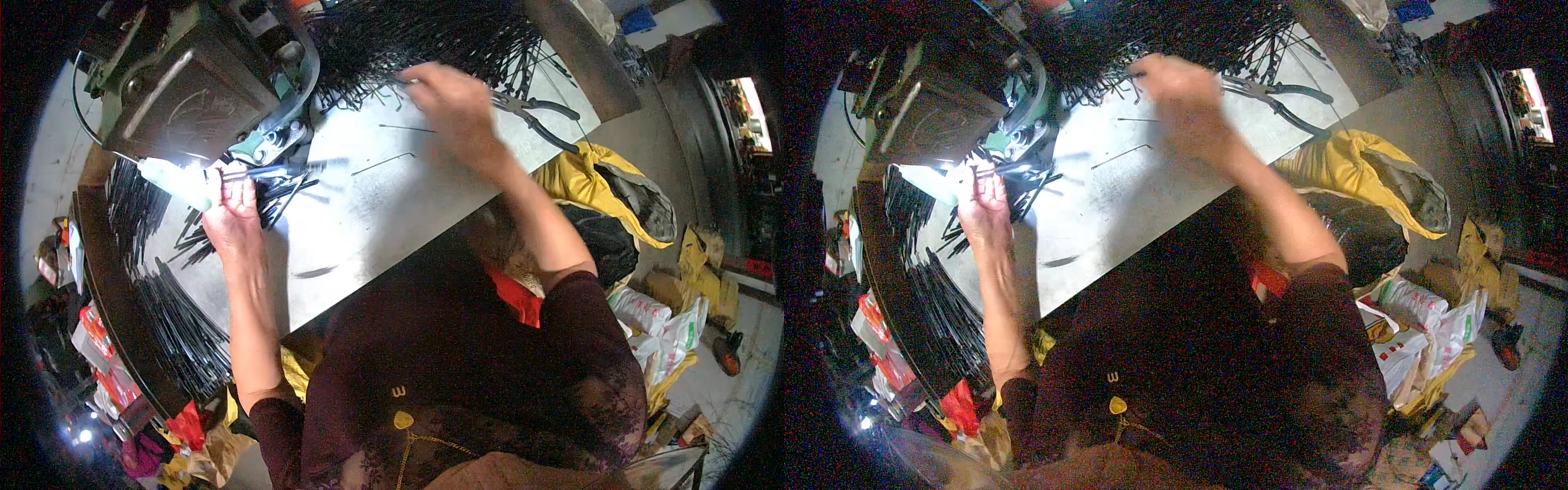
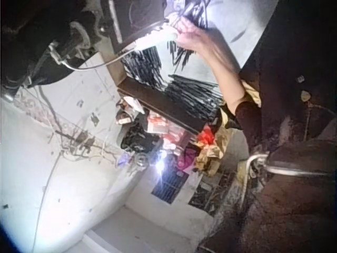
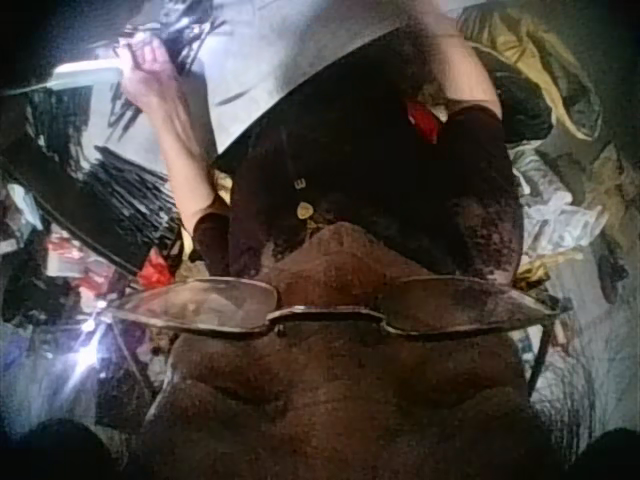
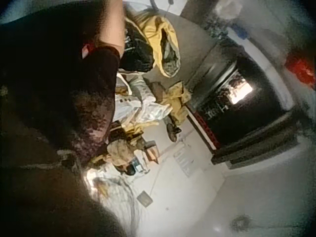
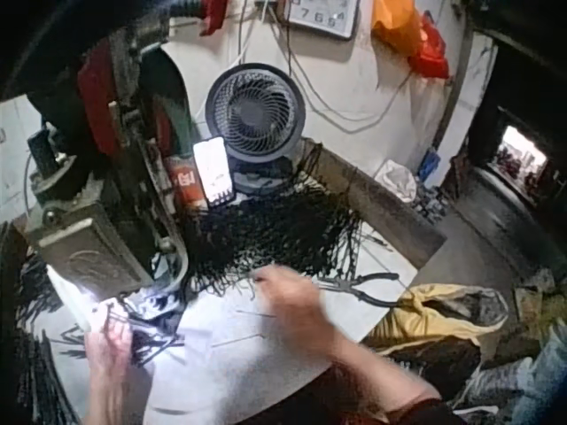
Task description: The person assembles small black components by hand using a mechanical press.
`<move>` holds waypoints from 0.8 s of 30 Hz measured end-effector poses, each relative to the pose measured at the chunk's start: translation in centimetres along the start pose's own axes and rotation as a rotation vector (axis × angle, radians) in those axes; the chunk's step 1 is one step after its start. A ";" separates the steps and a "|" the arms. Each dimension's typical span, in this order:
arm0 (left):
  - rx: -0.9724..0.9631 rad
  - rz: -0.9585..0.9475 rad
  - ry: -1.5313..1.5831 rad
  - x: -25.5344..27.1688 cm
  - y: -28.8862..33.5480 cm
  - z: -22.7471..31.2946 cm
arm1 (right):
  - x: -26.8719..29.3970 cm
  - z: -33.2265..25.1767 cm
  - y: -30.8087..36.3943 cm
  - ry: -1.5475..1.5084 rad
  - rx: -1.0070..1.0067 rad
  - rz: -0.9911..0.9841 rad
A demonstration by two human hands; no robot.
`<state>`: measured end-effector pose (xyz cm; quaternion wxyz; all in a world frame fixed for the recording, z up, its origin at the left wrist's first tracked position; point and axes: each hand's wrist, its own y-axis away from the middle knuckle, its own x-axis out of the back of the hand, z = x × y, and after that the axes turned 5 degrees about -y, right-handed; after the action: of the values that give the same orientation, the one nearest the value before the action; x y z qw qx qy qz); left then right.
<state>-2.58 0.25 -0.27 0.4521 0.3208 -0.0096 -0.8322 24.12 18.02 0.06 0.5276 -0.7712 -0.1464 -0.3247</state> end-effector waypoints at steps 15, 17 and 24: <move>0.026 -0.039 -0.124 -0.1 1.9 -0.8 | 4.3 5.0 -1.0 0.234 -0.035 0.112; 0.011 -0.193 -0.117 0.4 2.0 -1.0 | 3.7 2.6 -2.6 0.028 -0.073 0.231; 0.103 -0.156 -0.227 -1.2 2.9 -1.5 | -0.8 -11.3 -4.8 -0.083 0.049 -0.261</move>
<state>0.85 -0.17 0.05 0.3651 0.2474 -0.0785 -0.8941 16.94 9.79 5.62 0.4930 -0.7453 -0.2748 -0.3548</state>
